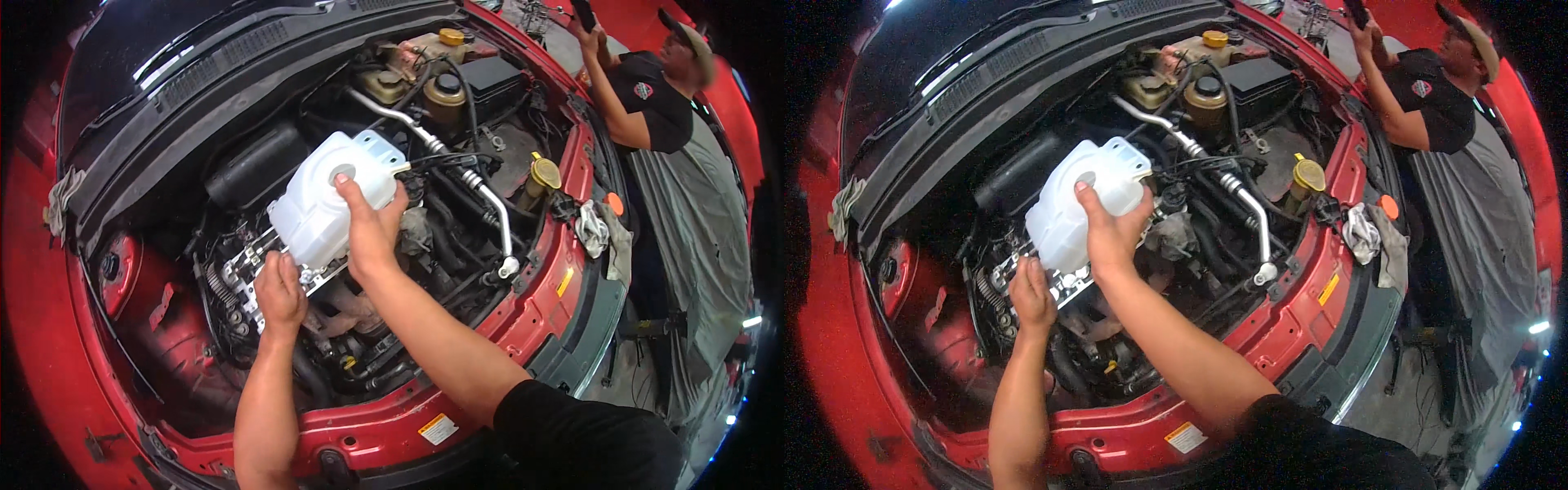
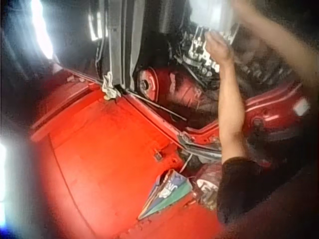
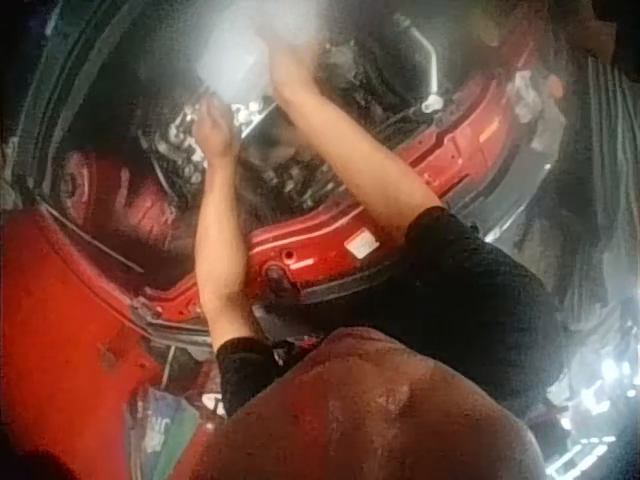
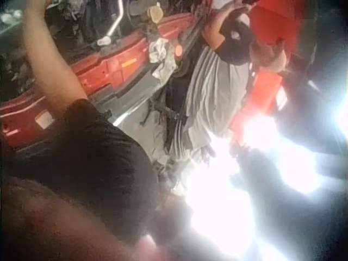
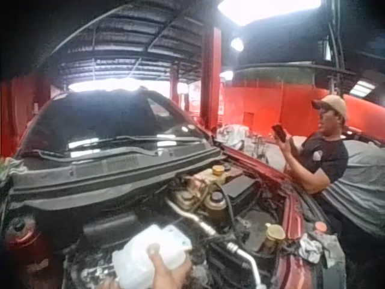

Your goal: The person wipes a coolant reservoir tank with a cloth and then attempts to position and install it into the engine bay of a car.

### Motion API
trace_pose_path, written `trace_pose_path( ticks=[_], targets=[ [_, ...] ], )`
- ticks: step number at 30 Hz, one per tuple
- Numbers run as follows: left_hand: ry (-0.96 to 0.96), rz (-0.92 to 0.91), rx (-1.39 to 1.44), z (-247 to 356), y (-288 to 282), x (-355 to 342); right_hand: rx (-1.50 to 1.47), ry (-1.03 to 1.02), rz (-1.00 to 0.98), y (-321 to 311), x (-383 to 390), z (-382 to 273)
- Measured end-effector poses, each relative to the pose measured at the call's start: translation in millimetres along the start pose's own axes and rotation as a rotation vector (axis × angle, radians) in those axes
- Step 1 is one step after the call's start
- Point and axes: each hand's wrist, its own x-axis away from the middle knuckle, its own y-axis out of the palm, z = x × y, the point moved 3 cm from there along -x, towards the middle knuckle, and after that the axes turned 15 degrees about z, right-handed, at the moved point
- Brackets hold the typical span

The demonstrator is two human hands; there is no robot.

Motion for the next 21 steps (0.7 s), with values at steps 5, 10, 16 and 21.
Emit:
trace_pose_path(
  ticks=[5,10,16,21],
  targets=[
    [0.09,-0.055,0.009,5,6,0,-0.046,0.038,-0.012,-2,-5,-6],
    [0.121,-0.027,-0.069,13,0,-4,-0.025,0.05,-0.014,2,-1,-4],
    [0.134,-0.101,-0.144,5,6,-1,0.006,-0.033,-0.007,-2,-12,-1],
    [0.206,-0.084,-0.153,-1,-1,-4,-0.113,-0.042,-0.089,7,-7,-2]
  ],
)
